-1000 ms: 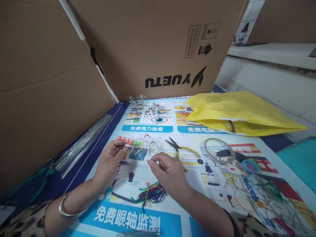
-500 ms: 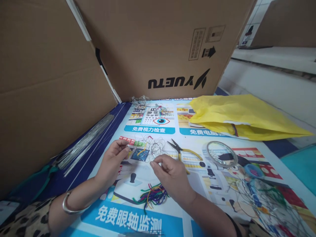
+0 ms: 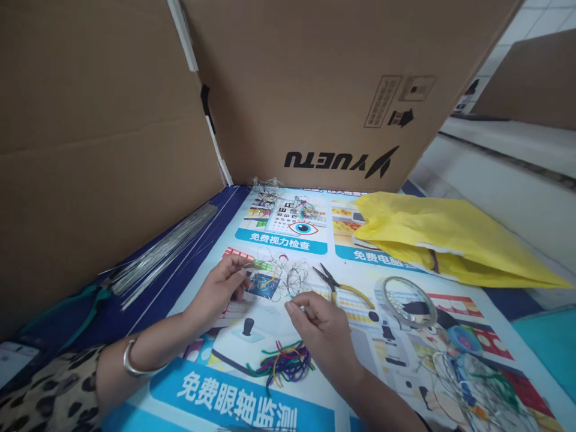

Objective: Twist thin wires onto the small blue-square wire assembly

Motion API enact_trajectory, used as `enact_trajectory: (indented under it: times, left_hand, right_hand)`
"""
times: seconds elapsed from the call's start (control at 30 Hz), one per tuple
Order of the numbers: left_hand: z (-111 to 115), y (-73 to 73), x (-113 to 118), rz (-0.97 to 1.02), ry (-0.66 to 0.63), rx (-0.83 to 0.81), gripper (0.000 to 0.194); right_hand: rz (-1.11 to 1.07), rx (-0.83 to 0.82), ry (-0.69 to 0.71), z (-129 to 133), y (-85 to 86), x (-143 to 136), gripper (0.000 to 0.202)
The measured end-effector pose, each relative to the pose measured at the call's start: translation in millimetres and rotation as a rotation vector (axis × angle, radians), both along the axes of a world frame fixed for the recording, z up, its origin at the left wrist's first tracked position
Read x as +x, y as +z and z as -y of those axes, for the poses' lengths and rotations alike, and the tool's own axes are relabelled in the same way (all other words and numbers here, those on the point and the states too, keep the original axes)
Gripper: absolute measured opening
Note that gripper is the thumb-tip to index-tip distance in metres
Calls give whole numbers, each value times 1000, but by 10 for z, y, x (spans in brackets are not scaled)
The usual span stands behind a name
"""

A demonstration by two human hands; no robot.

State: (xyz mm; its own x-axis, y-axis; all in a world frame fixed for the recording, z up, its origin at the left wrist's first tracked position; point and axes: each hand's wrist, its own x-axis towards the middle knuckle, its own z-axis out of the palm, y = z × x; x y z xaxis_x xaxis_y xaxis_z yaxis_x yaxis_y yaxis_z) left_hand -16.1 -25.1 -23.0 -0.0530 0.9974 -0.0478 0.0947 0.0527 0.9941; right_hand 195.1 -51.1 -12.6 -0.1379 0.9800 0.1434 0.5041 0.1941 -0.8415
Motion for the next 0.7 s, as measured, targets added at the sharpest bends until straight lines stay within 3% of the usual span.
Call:
enact_trajectory:
  times: [0.7]
  left_hand:
    - [-27,58,13,107,-9,-22,17]
  right_hand:
    - [38,17,8,2,0,-1,24]
